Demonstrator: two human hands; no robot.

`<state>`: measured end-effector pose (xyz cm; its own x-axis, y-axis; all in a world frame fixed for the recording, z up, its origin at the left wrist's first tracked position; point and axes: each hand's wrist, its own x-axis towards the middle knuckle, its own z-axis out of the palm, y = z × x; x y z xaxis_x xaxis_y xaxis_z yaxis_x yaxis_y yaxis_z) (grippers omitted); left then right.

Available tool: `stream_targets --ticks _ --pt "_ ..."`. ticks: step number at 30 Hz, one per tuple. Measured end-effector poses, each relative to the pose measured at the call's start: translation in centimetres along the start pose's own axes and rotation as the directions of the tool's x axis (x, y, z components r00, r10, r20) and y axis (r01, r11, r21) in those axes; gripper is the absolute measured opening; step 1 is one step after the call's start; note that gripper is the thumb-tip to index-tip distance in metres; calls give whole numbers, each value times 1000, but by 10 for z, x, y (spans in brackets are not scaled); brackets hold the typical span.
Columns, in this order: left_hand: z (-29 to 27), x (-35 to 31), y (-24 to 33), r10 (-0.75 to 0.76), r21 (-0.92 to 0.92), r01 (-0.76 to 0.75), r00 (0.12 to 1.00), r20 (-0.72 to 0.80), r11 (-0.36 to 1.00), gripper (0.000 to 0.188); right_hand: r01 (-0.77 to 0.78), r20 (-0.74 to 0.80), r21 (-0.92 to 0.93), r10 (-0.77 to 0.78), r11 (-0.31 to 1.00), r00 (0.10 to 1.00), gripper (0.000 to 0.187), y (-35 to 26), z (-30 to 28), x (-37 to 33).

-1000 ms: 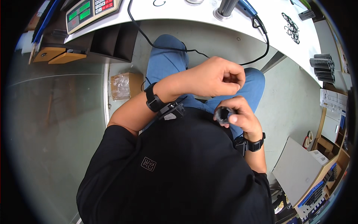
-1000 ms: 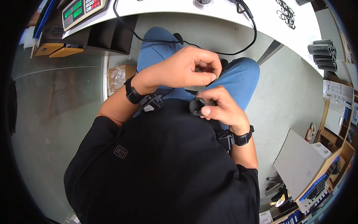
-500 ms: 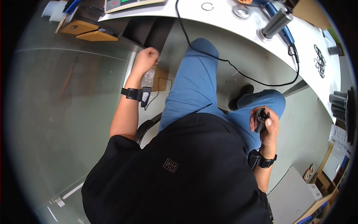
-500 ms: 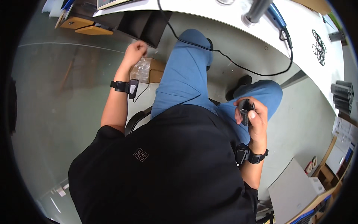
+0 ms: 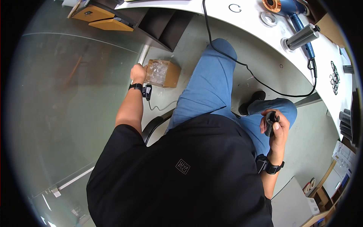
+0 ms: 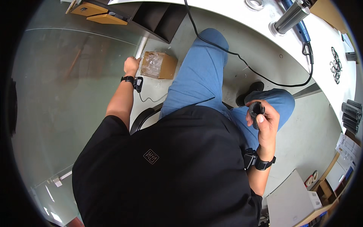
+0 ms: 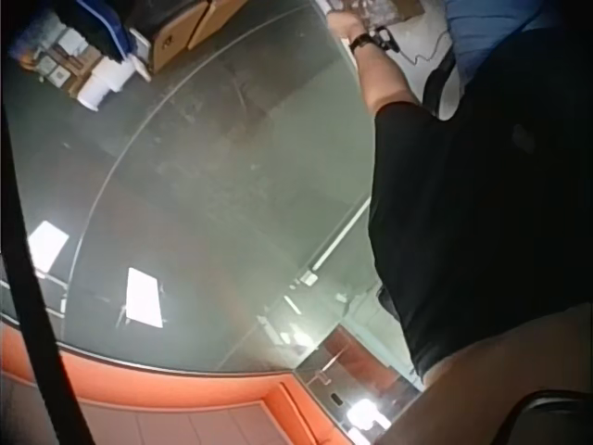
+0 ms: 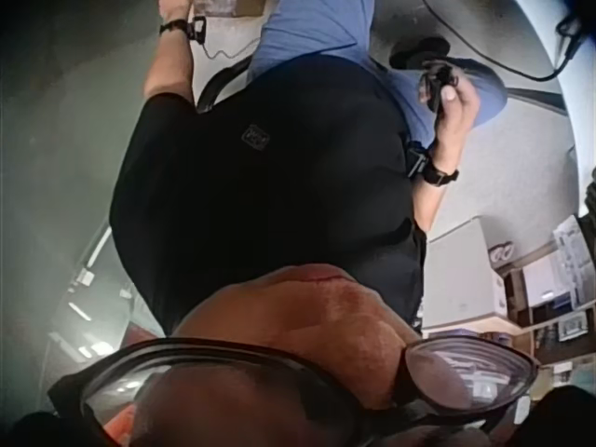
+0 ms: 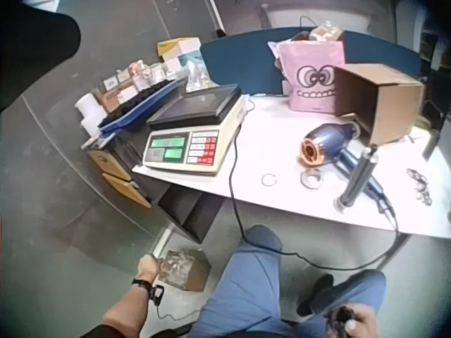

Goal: The worker is assembling components of a hairdryer, specifically attaching black rings to a cylindrical metal part at a manual workstation.

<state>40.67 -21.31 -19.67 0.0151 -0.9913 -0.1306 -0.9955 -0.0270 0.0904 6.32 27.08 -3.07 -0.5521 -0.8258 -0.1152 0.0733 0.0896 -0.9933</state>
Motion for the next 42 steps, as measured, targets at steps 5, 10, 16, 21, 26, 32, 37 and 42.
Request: stream_targets --ticks 5,10,16,21,26,32,37,42 --pt "6 21 -22 201 3 -201 979 -26 980 26 8 18 -18 -8 1000 1000 70 -1 3 5" --pt "-41 -62 120 643 -514 -502 753 137 696 18 26 -97 -142 -40 990 994 61 -4 8 1" --pt "-138 -228 212 975 -895 -438 223 -16 85 14 378 -31 -443 -435 813 900 40 -8 14 16" --pt "-140 -292 242 993 -931 -353 32 -110 -91 15 380 -46 -572 -492 726 869 40 -12 12 13" --pt "-139 -306 248 993 -917 -385 18 -121 -105 14 285 -89 -705 -480 650 873 37 -14 17 7" --pt "-139 -306 254 997 -898 -434 -4 -77 -72 9 274 -77 -785 -526 556 847 41 -13 16 10" --pt "-139 -308 259 990 -864 -490 16 -140 -114 6 275 -71 -769 -504 578 860 44 -17 19 11" --pt "-138 -309 261 977 -735 -652 -44 -209 -186 6 286 -84 -732 -498 619 863 43 -10 20 12"
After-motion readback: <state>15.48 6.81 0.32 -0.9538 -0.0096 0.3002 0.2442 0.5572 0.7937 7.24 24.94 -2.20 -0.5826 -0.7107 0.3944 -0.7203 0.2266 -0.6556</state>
